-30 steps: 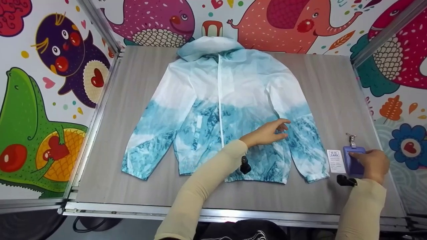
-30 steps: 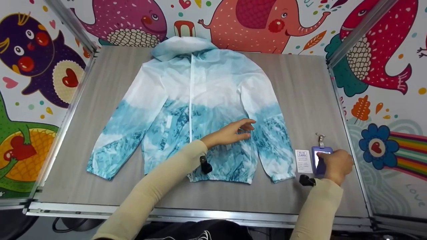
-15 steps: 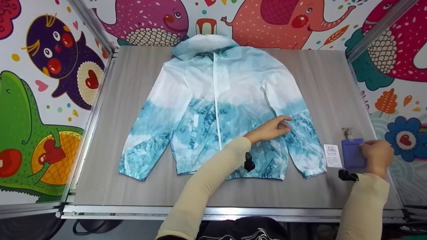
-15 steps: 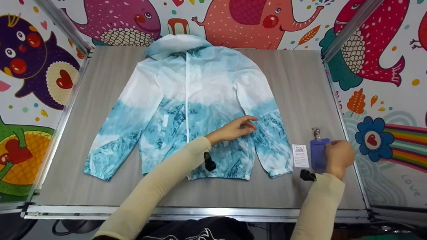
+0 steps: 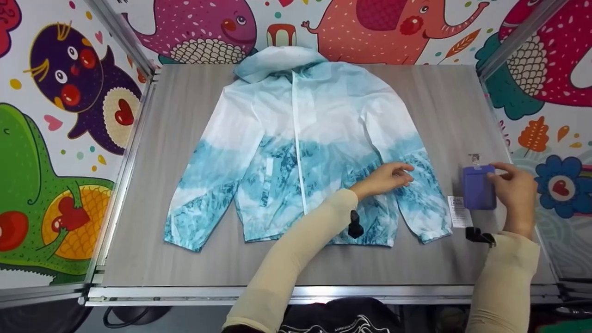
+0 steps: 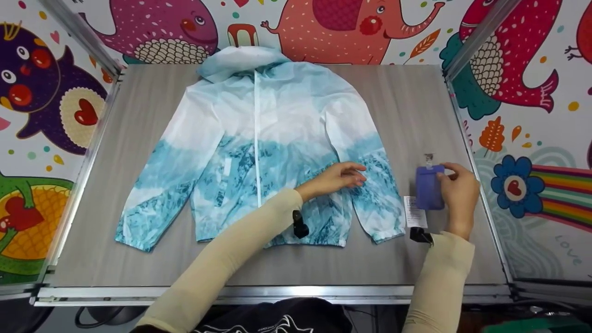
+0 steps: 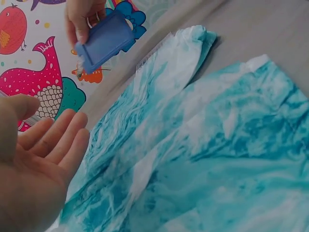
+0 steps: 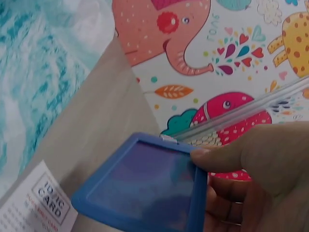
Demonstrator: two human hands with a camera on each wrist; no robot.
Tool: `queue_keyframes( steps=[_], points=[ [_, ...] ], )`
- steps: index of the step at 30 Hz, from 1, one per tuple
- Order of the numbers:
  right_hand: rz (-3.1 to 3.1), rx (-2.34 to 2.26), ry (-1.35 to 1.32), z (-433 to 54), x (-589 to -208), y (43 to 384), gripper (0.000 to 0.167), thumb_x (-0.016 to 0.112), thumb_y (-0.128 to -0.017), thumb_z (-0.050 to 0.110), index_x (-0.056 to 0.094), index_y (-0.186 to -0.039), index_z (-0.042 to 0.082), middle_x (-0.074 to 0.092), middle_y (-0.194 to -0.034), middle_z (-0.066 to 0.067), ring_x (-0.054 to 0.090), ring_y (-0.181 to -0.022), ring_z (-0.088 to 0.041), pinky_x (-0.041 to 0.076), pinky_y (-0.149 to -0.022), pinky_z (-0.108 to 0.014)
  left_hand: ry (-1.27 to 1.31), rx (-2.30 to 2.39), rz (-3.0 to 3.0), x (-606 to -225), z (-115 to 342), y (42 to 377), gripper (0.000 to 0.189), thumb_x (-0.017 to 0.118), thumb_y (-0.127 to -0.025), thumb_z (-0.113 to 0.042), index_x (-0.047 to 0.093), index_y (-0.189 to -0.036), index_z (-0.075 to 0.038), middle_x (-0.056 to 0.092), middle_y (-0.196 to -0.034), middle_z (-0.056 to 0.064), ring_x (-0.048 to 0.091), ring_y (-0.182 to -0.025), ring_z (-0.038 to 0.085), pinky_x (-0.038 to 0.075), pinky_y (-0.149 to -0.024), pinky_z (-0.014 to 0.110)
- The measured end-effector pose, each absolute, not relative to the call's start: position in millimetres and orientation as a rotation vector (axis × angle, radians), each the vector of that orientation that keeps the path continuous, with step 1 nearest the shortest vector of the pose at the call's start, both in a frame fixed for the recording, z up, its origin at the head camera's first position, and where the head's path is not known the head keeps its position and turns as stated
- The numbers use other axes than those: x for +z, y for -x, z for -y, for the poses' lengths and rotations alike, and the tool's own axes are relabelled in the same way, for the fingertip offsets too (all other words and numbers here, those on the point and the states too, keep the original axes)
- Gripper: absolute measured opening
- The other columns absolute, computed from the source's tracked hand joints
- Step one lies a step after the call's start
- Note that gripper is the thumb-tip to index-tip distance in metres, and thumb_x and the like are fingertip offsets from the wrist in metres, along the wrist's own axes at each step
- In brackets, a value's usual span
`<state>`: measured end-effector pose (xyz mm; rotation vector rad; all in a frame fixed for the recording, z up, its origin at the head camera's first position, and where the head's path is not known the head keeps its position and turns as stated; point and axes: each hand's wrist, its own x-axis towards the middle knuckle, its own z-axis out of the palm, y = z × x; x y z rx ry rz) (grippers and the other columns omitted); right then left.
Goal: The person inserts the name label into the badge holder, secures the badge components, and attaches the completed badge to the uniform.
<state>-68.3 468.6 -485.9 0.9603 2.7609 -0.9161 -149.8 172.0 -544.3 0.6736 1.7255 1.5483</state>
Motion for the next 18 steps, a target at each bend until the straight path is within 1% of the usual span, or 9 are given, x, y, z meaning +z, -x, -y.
queue_keyframes(
  steps=[1,2,4,6,7,8,10,13,18],
  points=[
    [-2.78,-0.94,-0.927,-464.2,-485.3,69.3,0.048,0.045,-0.104,0.03,0.047,-0.146,0.009,0.054,-0.134,-0.032,0.054,-0.11,-0.042,0.05,-0.092,-0.056,-0.677,1.552,-1.721,-544.8,-171.3,150.0,0.041,0.045,-0.105,-0.013,0.047,-0.146,-0.007,0.062,-0.133,0.016,0.063,-0.121,0.029,0.052,-0.098,0.025],
    [-2.806,-0.965,-0.892,-459.6,-484.7,70.1,0.047,0.046,-0.103,0.03,0.049,-0.145,0.009,0.057,-0.13,-0.03,0.056,-0.105,-0.039,0.053,-0.09,-0.051,-0.669,1.556,-1.718,-545.0,-170.3,150.3,0.041,0.046,-0.105,-0.014,0.047,-0.145,-0.008,0.062,-0.134,0.016,0.062,-0.122,0.029,0.052,-0.1,0.027],
    [-2.857,-1.038,-0.815,-448.9,-484.3,73.3,0.044,0.049,-0.103,0.029,0.054,-0.141,0.008,0.062,-0.118,-0.022,0.059,-0.095,-0.027,0.056,-0.082,-0.034,-0.66,1.581,-1.714,-545.0,-166.6,151.9,0.04,0.045,-0.105,-0.014,0.047,-0.145,-0.006,0.061,-0.134,0.017,0.062,-0.122,0.031,0.052,-0.103,0.033],
    [-2.901,-1.136,-0.739,-437.5,-484.9,77.6,0.041,0.053,-0.102,0.028,0.058,-0.137,0.007,0.065,-0.103,-0.007,0.059,-0.084,-0.013,0.052,-0.072,-0.016,-0.647,1.609,-1.712,-544.7,-161.7,153.9,0.04,0.045,-0.106,-0.015,0.048,-0.144,-0.004,0.061,-0.134,0.017,0.062,-0.122,0.031,0.05,-0.105,0.037],
    [-2.917,-1.189,-0.703,-431.8,-485.2,79.6,0.039,0.054,-0.101,0.027,0.06,-0.135,0.008,0.064,-0.097,0.001,0.058,-0.08,-0.007,0.049,-0.068,-0.01,-0.64,1.622,-1.711,-545.0,-159.2,154.5,0.04,0.045,-0.106,-0.015,0.048,-0.144,-0.004,0.061,-0.135,0.017,0.062,-0.122,0.031,0.05,-0.105,0.038],
    [-2.931,-1.239,-0.664,-426.5,-485.5,81.6,0.038,0.055,-0.101,0.026,0.061,-0.133,0.007,0.062,-0.092,0.007,0.058,-0.077,-0.003,0.049,-0.066,-0.006,-0.634,1.633,-1.712,-545.6,-156.6,154.9,0.039,0.045,-0.106,-0.016,0.049,-0.143,-0.003,0.061,-0.135,0.017,0.062,-0.123,0.03,0.05,-0.105,0.037],
    [-2.929,-1.364,-0.599,-415.7,-486.2,86.3,0.036,0.057,-0.1,0.023,0.062,-0.131,0.005,0.06,-0.085,0.015,0.059,-0.073,0.001,0.05,-0.066,-0.005,-0.623,1.66,-1.702,-547.8,-151.5,155.4,0.04,0.045,-0.106,-0.015,0.049,-0.142,0.0,0.06,-0.136,0.019,0.062,-0.123,0.031,0.049,-0.106,0.038],
    [-2.921,-1.51,-0.522,-399.7,-486.2,93.7,0.033,0.059,-0.099,0.019,0.064,-0.128,0.005,0.061,-0.082,0.019,0.061,-0.072,0.002,0.052,-0.067,-0.008,-0.597,1.677,-1.699,-552.1,-144.1,155.3,0.04,0.046,-0.105,-0.016,0.051,-0.141,0.002,0.06,-0.136,0.019,0.062,-0.123,0.029,0.049,-0.106,0.04],
    [-2.815,-1.813,-0.412,-373.9,-480.8,104.5,0.03,0.062,-0.096,0.009,0.065,-0.123,-0.003,0.065,-0.077,0.013,0.066,-0.067,-0.001,0.056,-0.066,-0.013,-0.585,1.672,-1.725,-558.1,-132.1,153.3,0.039,0.05,-0.104,-0.018,0.055,-0.137,0.002,0.063,-0.133,0.018,0.065,-0.119,0.028,0.05,-0.105,0.042]
  ],
)
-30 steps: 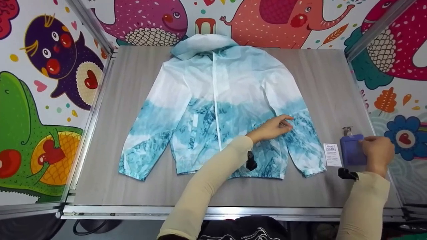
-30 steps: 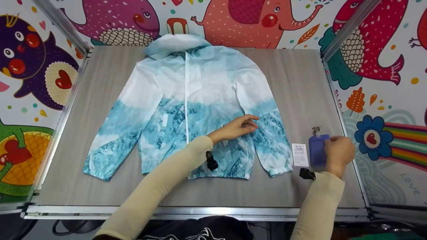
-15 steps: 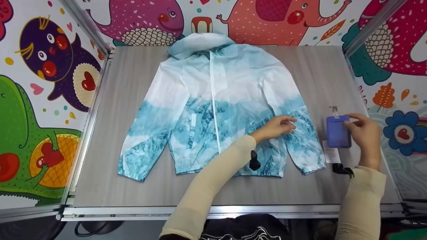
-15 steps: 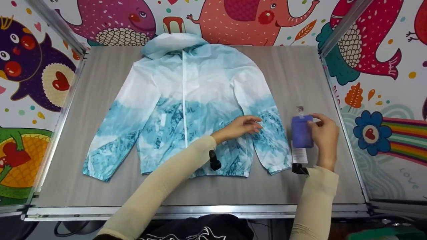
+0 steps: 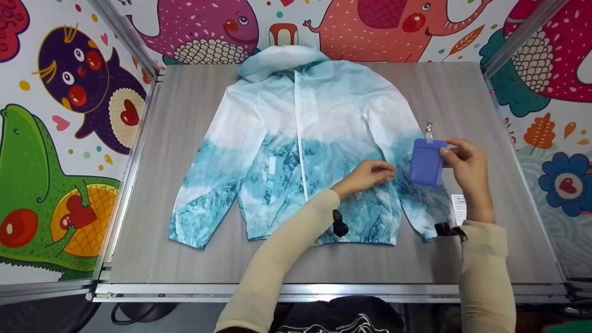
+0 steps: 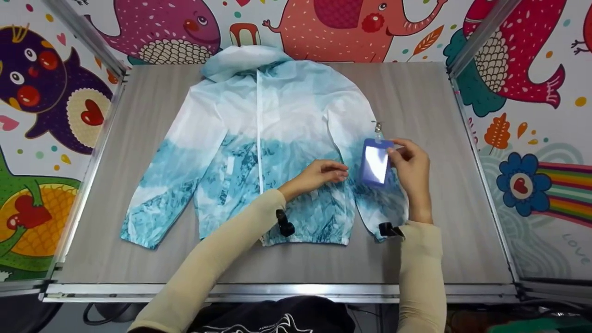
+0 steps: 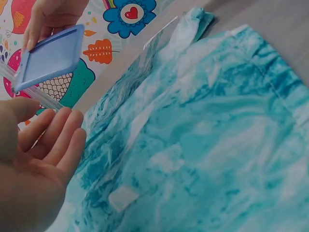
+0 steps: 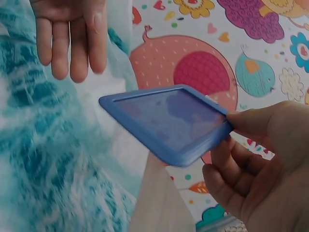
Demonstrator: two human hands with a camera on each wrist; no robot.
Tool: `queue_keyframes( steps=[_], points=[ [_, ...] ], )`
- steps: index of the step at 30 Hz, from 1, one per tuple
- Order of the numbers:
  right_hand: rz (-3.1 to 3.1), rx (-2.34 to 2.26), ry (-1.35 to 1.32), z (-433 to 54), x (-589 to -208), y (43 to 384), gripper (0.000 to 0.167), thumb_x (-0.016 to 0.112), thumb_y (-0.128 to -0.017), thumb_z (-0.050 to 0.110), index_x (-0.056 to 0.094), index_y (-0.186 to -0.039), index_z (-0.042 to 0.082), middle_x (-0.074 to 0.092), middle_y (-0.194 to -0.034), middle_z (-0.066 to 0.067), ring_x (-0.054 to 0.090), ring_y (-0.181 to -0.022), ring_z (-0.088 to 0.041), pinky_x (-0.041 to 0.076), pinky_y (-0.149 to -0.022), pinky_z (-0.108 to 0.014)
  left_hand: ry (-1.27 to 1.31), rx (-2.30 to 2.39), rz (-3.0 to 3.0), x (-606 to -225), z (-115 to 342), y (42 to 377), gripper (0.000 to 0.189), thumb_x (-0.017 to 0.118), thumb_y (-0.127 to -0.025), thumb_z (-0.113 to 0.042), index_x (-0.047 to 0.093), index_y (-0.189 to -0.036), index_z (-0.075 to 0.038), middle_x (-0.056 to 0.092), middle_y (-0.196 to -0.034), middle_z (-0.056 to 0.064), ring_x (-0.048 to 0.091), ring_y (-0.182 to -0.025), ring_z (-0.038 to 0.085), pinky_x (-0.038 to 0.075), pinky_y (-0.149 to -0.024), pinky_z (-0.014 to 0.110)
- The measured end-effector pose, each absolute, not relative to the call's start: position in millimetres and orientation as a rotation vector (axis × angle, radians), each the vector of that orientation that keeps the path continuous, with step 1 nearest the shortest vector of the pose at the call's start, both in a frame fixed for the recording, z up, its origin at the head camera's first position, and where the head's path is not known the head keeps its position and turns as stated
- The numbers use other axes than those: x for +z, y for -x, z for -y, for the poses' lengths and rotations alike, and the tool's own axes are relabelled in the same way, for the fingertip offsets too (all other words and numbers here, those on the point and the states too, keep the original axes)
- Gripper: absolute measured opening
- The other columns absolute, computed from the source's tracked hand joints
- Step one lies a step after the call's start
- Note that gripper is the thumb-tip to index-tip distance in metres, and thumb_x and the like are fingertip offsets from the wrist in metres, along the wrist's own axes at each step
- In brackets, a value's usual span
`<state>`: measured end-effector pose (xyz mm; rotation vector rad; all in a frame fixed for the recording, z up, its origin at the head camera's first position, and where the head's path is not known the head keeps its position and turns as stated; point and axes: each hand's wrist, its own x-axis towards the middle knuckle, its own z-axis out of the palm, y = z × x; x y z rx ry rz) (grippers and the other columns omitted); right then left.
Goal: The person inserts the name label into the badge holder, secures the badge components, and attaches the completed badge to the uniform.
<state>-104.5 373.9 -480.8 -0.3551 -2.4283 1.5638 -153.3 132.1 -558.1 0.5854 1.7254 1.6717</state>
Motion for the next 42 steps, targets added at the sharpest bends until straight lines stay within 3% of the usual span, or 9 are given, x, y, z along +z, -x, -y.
queue_keyframes(
  steps=[4,13,21,30,36,42],
  points=[
    [2.357,1.691,0.267,-355.0,-472.3,110.2,0.03,0.063,-0.095,0.006,0.063,-0.121,-0.009,0.067,-0.076,0.006,0.067,-0.065,-0.005,0.057,-0.065,-0.017,-0.572,1.675,-1.716,-559.5,-124.2,150.3,0.037,0.055,-0.102,-0.017,0.058,-0.134,0.001,0.064,-0.131,0.019,0.065,-0.118,0.032,0.051,-0.104,0.043],
    [2.335,1.788,0.192,-331.5,-476.7,121.6,0.027,0.064,-0.095,0.008,0.066,-0.12,-0.003,0.068,-0.081,0.003,0.067,-0.065,-0.009,0.058,-0.065,-0.019,-0.514,1.752,-1.732,-563.2,-106.3,145.1,0.04,0.06,-0.099,-0.023,0.06,-0.134,-0.003,0.069,-0.122,0.019,0.07,-0.106,0.031,0.055,-0.097,0.043],
    [2.304,1.868,0.06,-305.4,-475.4,126.7,0.028,0.063,-0.094,0.002,0.062,-0.119,-0.012,0.069,-0.078,0.002,0.068,-0.064,-0.008,0.059,-0.064,-0.021,-0.485,1.877,-1.72,-568.6,-86.5,141.9,0.032,0.06,-0.099,-0.017,0.064,-0.124,0.002,0.07,-0.114,0.025,0.071,-0.103,0.035,0.057,-0.093,0.043],
    [2.315,1.905,-0.009,-286.7,-477.8,132.1,0.027,0.065,-0.092,0.0,0.063,-0.116,-0.013,0.07,-0.075,0.001,0.068,-0.064,-0.01,0.06,-0.066,-0.023,-0.399,1.995,-1.749,-570.5,-68.6,139.4,0.026,0.062,-0.097,-0.012,0.068,-0.117,0.005,0.071,-0.11,0.026,0.069,-0.103,0.043,0.058,-0.091,0.045],
    [2.326,1.925,-0.074,-278.3,-478.4,134.6,0.026,0.065,-0.092,-0.001,0.064,-0.114,-0.014,0.071,-0.079,-0.001,0.069,-0.069,-0.01,0.059,-0.07,-0.022,-0.37,2.035,-1.84,-571.4,-58.1,133.9,0.022,0.067,-0.094,-0.017,0.074,-0.11,-0.003,0.075,-0.102,0.018,0.071,-0.099,0.04,0.059,-0.088,0.045],
    [2.393,1.834,-0.119,-265.6,-469.0,139.7,0.026,0.066,-0.093,0.004,0.067,-0.116,-0.009,0.071,-0.088,0.002,0.065,-0.079,-0.007,0.055,-0.075,-0.018,-0.375,2.05,-1.927,-569.9,-44.9,132.1,0.024,0.068,-0.093,-0.018,0.074,-0.109,-0.001,0.075,-0.101,0.02,0.072,-0.095,0.039,0.06,-0.085,0.043]
  ],
)
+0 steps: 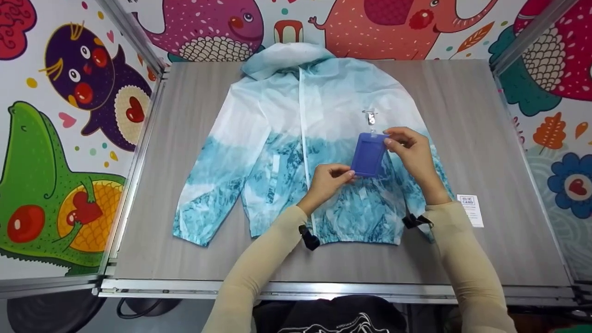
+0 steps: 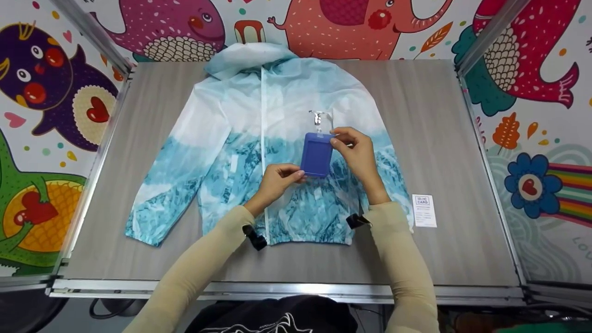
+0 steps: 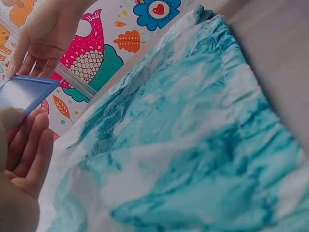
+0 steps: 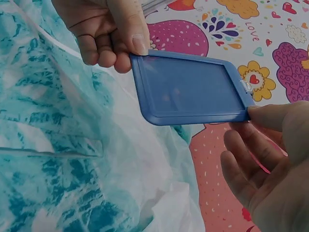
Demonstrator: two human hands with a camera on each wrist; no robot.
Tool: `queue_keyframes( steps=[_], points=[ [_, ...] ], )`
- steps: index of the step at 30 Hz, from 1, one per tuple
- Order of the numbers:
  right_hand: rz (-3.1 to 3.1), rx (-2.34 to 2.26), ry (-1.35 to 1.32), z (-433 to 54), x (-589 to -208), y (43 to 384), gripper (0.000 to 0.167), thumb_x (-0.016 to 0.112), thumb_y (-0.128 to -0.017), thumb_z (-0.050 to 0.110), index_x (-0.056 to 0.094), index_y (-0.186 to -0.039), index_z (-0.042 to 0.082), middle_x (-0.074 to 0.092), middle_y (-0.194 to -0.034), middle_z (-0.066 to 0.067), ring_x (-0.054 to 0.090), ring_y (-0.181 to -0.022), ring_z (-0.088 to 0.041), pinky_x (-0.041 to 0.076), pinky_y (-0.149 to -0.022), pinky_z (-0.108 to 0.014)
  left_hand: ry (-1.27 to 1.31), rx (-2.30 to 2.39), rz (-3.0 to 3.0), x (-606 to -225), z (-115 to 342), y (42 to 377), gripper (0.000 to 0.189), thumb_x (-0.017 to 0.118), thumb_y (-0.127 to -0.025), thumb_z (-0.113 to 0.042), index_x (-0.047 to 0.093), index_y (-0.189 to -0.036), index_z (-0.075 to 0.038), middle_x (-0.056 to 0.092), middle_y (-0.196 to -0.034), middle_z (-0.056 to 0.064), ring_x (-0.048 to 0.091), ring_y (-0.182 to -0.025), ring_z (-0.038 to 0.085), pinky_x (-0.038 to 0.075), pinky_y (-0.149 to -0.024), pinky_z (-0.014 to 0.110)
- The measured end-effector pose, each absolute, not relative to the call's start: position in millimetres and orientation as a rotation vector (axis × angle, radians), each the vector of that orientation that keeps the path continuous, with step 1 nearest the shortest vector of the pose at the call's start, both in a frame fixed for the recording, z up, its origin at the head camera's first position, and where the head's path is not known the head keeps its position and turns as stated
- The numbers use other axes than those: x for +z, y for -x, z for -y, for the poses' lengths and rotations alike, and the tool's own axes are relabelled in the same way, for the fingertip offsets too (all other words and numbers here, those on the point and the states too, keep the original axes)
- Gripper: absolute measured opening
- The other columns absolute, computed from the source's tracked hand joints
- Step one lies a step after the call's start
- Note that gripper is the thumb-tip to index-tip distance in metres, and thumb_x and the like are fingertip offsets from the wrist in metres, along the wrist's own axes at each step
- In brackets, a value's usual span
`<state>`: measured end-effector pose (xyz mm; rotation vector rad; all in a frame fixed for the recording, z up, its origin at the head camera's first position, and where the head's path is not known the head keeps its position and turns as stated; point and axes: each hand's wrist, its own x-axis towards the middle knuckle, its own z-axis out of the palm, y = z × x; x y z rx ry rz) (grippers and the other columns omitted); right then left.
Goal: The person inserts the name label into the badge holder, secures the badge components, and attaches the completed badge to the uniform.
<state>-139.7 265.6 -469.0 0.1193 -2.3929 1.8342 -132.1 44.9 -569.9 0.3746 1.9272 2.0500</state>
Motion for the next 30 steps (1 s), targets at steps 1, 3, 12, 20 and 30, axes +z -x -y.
queue_keyframes(
  steps=[1,3,12,20,30],
  points=[
    [2.403,1.803,-0.139,-263.0,-468.3,142.0,0.026,0.066,-0.093,0.004,0.067,-0.116,-0.008,0.072,-0.09,-0.002,0.065,-0.08,-0.006,0.054,-0.075,-0.017,-0.375,2.05,-1.934,-569.6,-42.7,132.1,0.024,0.068,-0.094,-0.017,0.074,-0.11,0.0,0.075,-0.101,0.021,0.072,-0.096,0.04,0.06,-0.086,0.044],
    [2.443,1.708,-0.187,-259.1,-470.8,148.6,0.026,0.067,-0.093,0.006,0.068,-0.117,-0.005,0.072,-0.096,-0.009,0.063,-0.084,-0.004,0.051,-0.078,-0.018,-0.372,2.046,-1.951,-569.0,-38.6,131.6,0.024,0.067,-0.094,-0.015,0.073,-0.11,0.002,0.074,-0.102,0.023,0.072,-0.096,0.04,0.059,-0.086,0.045],
    [2.603,1.371,-0.43,-248.1,-479.3,164.7,0.03,0.074,-0.089,0.017,0.071,-0.119,0.012,0.073,-0.11,-0.014,0.065,-0.098,-0.022,0.052,-0.09,-0.036,-0.397,2.024,-2.037,-567.5,-24.6,127.8,0.021,0.069,-0.093,-0.021,0.076,-0.107,-0.006,0.076,-0.098,0.016,0.075,-0.087,0.02,0.061,-0.081,0.032],
    [2.595,1.332,-0.446,-246.1,-480.9,166.2,0.025,0.076,-0.086,0.017,0.071,-0.109,0.007,0.074,-0.099,-0.01,0.066,-0.09,-0.018,0.05,-0.079,-0.015,-0.395,2.031,-2.024,-571.3,-20.2,125.3,0.021,0.069,-0.093,-0.019,0.076,-0.107,-0.006,0.076,-0.1,0.016,0.075,-0.087,0.019,0.061,-0.082,0.031],
    [2.451,1.275,-0.606,-248.0,-490.2,169.0,0.013,0.074,-0.087,0.012,0.072,-0.097,0.003,0.073,-0.092,-0.011,0.065,-0.084,-0.022,0.051,-0.081,-0.026,-0.388,2.082,-1.958,-550.6,-17.6,113.9,0.02,0.066,-0.094,-0.008,0.074,-0.108,0.004,0.074,-0.102,0.024,0.073,-0.092,0.036,0.061,-0.083,0.033]
  ],
)
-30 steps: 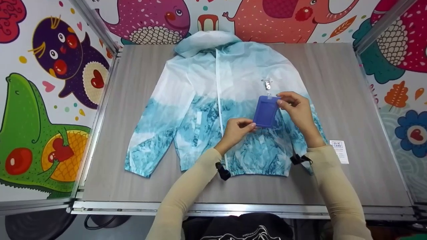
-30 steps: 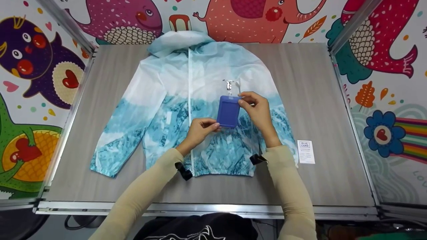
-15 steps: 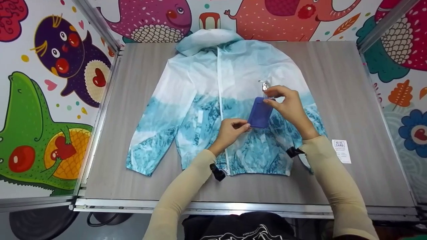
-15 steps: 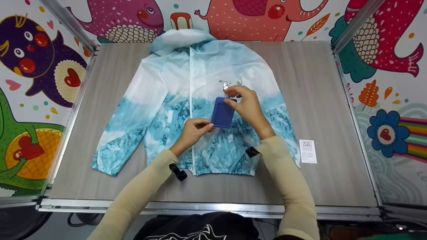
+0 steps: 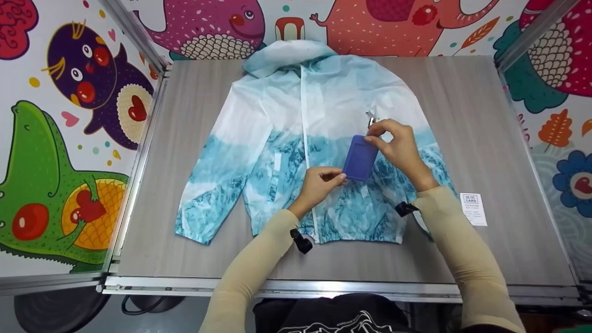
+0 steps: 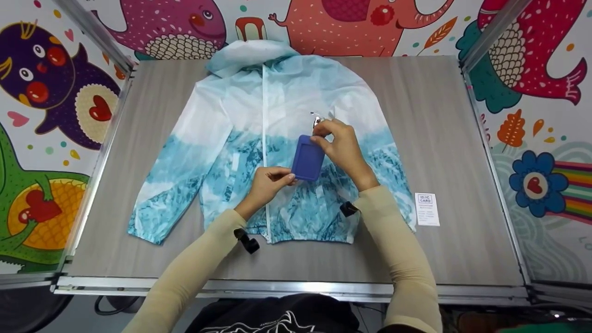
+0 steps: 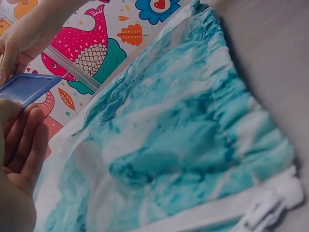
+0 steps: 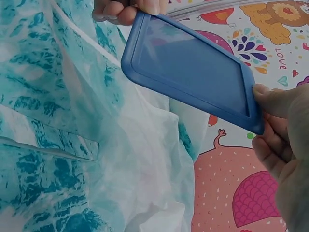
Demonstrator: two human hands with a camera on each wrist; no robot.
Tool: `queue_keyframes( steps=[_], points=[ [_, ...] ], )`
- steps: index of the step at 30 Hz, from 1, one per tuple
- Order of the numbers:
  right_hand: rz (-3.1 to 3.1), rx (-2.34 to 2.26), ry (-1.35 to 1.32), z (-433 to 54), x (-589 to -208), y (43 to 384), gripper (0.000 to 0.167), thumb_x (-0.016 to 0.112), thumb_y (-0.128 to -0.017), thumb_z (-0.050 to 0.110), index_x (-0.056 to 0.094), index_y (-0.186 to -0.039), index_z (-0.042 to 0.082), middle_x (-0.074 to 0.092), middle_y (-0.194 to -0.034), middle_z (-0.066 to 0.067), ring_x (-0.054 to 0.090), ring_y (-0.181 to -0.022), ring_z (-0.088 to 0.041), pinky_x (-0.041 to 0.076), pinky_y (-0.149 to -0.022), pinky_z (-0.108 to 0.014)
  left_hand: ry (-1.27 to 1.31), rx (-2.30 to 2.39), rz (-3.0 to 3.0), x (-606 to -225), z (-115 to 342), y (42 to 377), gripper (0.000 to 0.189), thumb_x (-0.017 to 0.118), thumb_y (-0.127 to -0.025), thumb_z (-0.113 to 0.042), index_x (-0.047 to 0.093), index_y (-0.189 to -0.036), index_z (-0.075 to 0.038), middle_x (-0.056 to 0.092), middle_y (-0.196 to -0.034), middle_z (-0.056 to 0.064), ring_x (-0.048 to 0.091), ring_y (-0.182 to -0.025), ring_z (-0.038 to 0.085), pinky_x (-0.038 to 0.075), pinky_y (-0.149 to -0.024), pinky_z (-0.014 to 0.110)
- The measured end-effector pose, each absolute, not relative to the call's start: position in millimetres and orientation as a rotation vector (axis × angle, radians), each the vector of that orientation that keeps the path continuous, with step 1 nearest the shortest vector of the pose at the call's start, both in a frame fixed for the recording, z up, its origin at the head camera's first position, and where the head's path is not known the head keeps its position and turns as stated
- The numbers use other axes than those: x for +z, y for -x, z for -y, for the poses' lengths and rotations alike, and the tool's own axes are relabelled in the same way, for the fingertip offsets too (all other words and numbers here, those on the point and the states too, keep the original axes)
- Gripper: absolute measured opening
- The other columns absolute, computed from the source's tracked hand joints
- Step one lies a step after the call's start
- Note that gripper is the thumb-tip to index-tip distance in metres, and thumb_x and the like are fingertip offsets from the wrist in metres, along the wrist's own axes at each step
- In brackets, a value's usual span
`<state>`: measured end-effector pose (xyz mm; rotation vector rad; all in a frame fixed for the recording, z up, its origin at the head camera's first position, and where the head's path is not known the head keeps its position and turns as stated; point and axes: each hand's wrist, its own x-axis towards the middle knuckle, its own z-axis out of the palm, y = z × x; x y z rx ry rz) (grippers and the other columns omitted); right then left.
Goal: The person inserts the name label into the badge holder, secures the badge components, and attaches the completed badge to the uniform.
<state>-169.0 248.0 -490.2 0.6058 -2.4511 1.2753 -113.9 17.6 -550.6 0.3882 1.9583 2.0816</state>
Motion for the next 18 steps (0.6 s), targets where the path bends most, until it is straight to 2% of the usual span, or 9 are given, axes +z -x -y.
queue_keyframes(
  steps=[4,8,11,15,18],
  points=[
    [2.421,1.172,-0.688,-247.1,-493.0,170.7,0.007,0.074,-0.087,0.008,0.072,-0.092,0.004,0.072,-0.09,-0.012,0.065,-0.084,-0.023,0.053,-0.079,-0.031,-0.374,2.096,-1.924,-549.9,-17.1,112.0,0.02,0.065,-0.094,-0.007,0.073,-0.109,0.004,0.074,-0.102,0.022,0.073,-0.094,0.037,0.06,-0.084,0.033],
    [2.374,1.023,-0.741,-244.7,-497.5,171.0,0.004,0.073,-0.086,0.005,0.072,-0.09,0.005,0.07,-0.087,-0.012,0.064,-0.084,-0.024,0.055,-0.076,-0.035,-0.346,2.124,-1.875,-564.8,-20.0,114.9,0.021,0.065,-0.094,-0.007,0.073,-0.111,0.004,0.074,-0.103,0.024,0.069,-0.097,0.048,0.06,-0.085,0.035],
    [2.359,1.002,-0.742,-243.3,-500.5,170.2,0.004,0.073,-0.087,0.005,0.071,-0.091,0.006,0.07,-0.088,-0.011,0.063,-0.085,-0.023,0.054,-0.076,-0.036,-0.332,2.13,-1.872,-575.3,-22.1,117.1,0.022,0.066,-0.094,-0.009,0.073,-0.111,0.002,0.074,-0.103,0.023,0.069,-0.097,0.047,0.06,-0.085,0.035],
    [2.378,1.242,-0.626,-241.2,-500.6,168.7,0.006,0.072,-0.088,0.006,0.072,-0.095,0.005,0.071,-0.091,-0.01,0.064,-0.086,-0.015,0.053,-0.08,-0.028,-0.327,2.139,-1.882,-578.6,-22.1,117.8,0.022,0.068,-0.094,-0.014,0.075,-0.11,-0.001,0.075,-0.102,0.021,0.073,-0.095,0.038,0.06,-0.085,0.035],
    [2.332,1.654,-0.441,-239.1,-497.9,168.2,0.01,0.07,-0.09,0.005,0.072,-0.095,-0.002,0.074,-0.09,-0.008,0.066,-0.083,-0.011,0.052,-0.079,-0.023,-0.335,2.144,-1.886,-578.6,-21.4,118.0,0.024,0.068,-0.093,-0.018,0.075,-0.111,-0.002,0.075,-0.103,0.019,0.074,-0.094,0.034,0.06,-0.086,0.034]
  ],
)
